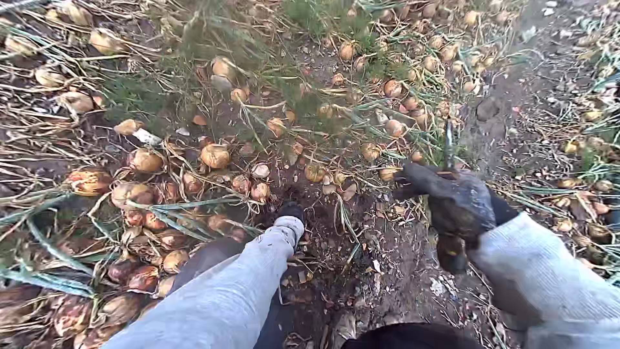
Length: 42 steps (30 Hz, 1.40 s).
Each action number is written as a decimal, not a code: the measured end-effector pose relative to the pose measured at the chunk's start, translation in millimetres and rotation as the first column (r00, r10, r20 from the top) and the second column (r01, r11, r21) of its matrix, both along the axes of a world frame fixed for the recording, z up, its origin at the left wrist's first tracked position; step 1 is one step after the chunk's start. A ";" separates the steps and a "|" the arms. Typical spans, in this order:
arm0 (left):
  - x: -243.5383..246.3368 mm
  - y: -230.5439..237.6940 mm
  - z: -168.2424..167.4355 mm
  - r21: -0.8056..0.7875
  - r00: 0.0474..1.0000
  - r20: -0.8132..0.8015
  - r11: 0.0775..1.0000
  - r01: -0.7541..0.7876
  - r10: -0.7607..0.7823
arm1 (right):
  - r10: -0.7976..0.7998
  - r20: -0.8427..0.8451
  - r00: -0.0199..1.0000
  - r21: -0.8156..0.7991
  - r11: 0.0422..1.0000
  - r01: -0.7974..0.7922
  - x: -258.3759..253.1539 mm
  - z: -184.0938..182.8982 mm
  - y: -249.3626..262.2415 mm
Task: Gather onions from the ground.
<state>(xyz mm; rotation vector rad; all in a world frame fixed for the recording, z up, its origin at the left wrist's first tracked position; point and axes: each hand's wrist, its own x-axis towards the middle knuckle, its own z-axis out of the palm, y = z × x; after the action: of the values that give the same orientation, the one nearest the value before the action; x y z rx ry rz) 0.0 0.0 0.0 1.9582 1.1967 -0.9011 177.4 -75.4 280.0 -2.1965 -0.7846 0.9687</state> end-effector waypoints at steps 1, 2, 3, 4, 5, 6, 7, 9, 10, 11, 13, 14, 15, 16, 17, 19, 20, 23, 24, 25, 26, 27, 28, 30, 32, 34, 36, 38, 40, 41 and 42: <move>0.4 5.6 8.8 -0.013 1.000 -0.013 1.000 0.004 -0.004 | -0.029 0.130 0.991 -0.039 0.999 0.034 18.0 19.5 -19.5; 2.7 12.4 19.1 -0.019 1.000 -0.011 1.000 -0.004 0.004 | -0.048 0.226 0.973 -0.067 0.996 0.065 38.9 37.0 -40.9; 5.3 24.7 33.6 -0.026 1.000 0.010 1.000 -0.010 0.010 | -0.093 0.295 0.951 -0.056 0.992 0.115 59.4 49.3 -59.0; 5.5 39.4 48.0 -0.007 0.999 0.031 1.000 -0.012 0.012 | -0.138 0.341 0.930 -0.036 0.987 0.160 78.3 55.8 -74.7; 3.1 54.0 59.0 0.034 0.999 0.043 0.999 -0.023 0.022 | -0.179 0.358 0.916 -0.056 0.975 0.213 88.0 62.7 -82.2; -1.9 72.9 68.1 0.072 0.999 0.035 0.997 -0.029 0.027 | -0.220 0.350 0.910 -0.108 0.956 0.272 93.8 66.5 -82.5; -10.6 93.2 77.0 0.108 0.999 0.017 0.993 -0.037 0.036 | -0.253 0.335 0.908 -0.175 0.930 0.323 101.0 64.4 -81.1; -33.2 121.3 81.3 0.165 0.996 -0.079 0.986 -0.014 0.027 | -0.233 0.297 0.926 -0.331 0.884 0.329 114.8 44.1 -77.5; -38.7 126.7 78.6 0.170 0.988 -0.154 0.985 0.032 -0.005 | -0.183 0.292 0.939 -0.373 0.882 0.288 127.2 22.0 -79.2; -36.9 125.2 75.4 0.151 0.974 -0.223 0.986 0.074 -0.039 | -0.103 0.291 0.951 -0.409 0.885 0.221 143.4 -8.6 -83.8; -9.0 107.0 76.0 0.081 0.967 -0.240 0.992 0.101 -0.079 | 0.142 0.285 0.948 -0.492 0.870 0.018 174.5 -85.4 -79.6; 13.3 99.7 76.6 0.067 0.980 -0.184 0.994 0.090 -0.076 | 0.280 0.254 0.926 -0.529 0.841 -0.109 173.2 -120.3 -64.0; 37.3 94.9 72.8 0.078 0.994 -0.097 0.995 0.060 -0.052 | 0.417 0.209 0.884 -0.552 0.797 -0.246 163.6 -150.9 -43.2; 60.9 91.4 66.0 0.095 1.000 -0.004 0.995 0.029 -0.029 | 0.545 0.165 0.822 -0.546 0.745 -0.385 150.3 -180.3 -21.0; 83.2 90.8 57.2 0.113 0.997 0.065 0.993 0.025 -0.033 | 0.655 0.120 0.746 -0.515 0.684 -0.517 137.5 -210.0 0.7; 116.1 93.6 30.9 0.166 0.987 0.138 0.985 0.056 -0.079 | 0.803 0.055 0.593 -0.437 0.554 -0.709 114.9 -260.7 42.6; 125.4 95.0 20.1 0.175 0.989 0.118 0.983 0.063 -0.085 | 0.842 0.002 0.540 -0.468 0.478 -0.744 103.6 -273.3 62.8; 132.0 102.4 16.3 0.090 0.998 -0.061 0.996 -0.005 0.011 | 0.844 -0.123 0.522 -0.618 0.346 -0.706 89.6 -290.0 96.7; 127.4 103.7 16.0 0.066 0.989 -0.138 0.997 -0.039 0.048 | 0.841 -0.142 0.522 -0.635 0.327 -0.700 92.5 -293.6 96.6; 121.4 104.2 15.5 0.052 0.970 -0.227 0.995 -0.082 0.092 | 0.847 -0.159 0.507 -0.648 0.298 -0.701 96.9 -294.1 95.5; 114.9 103.8 15.6 0.047 0.941 -0.313 0.992 -0.117 0.126 | 0.850 -0.197 0.488 -0.654 0.257 -0.711 101.8 -290.2 96.5; 110.3 104.3 18.8 0.048 0.914 -0.377 0.988 -0.144 0.151 | 0.849 -0.225 0.479 -0.651 0.235 -0.722 105.8 -288.3 98.2; 107.6 105.0 21.9 0.069 0.907 -0.393 0.989 -0.134 0.151 | 0.844 -0.238 0.480 -0.643 0.233 -0.730 108.8 -291.4 99.7; 105.2 103.2 20.2 0.123 0.957 -0.273 0.990 -0.068 0.100 | 0.831 -0.271 0.486 -0.614 0.240 -0.752 112.2 -303.0 97.1; 114.7 103.6 11.6 0.152 0.995 -0.103 0.988 0.021 -0.005 | 0.817 -0.304 0.490 -0.575 0.252 -0.778 117.7 -310.2 90.6; 134.2 108.4 9.3 0.133 0.996 -0.083 0.990 0.051 -0.041 | 0.815 -0.305 0.493 -0.528 0.286 -0.800 123.9 -307.4 85.8; 144.9 116.3 0.7 0.122 0.993 -0.101 0.990 0.072 -0.059 | 0.809 -0.288 0.513 -0.478 0.342 -0.809 129.1 -311.9 77.8; 146.7 121.6 -2.1 0.096 0.993 -0.115 0.995 0.019 -0.008 | 0.792 -0.277 0.544 -0.380 0.429 -0.819 131.2 -315.3 68.7; 140.7 118.8 -0.4 0.073 0.989 -0.109 0.993 -0.093 0.100 | 0.770 -0.270 0.579 -0.219 0.536 -0.815 131.4 -306.1 63.6; 135.0 113.0 0.7 0.082 0.988 -0.096 0.990 -0.114 0.121 | 0.731 -0.287 0.619 -0.129 0.611 -0.781 132.0 -299.1 63.5; 130.4 107.0 4.5 0.080 0.989 -0.087 0.991 -0.109 0.116 | 0.698 -0.310 0.645 -0.057 0.664 -0.746 134.4 -289.2 67.0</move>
<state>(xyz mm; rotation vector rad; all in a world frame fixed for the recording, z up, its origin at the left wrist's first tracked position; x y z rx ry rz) 130.4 107.0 4.5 1.9037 1.3980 -0.9074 311.8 -8.3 -9.2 -1.8080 -1.5621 1.7438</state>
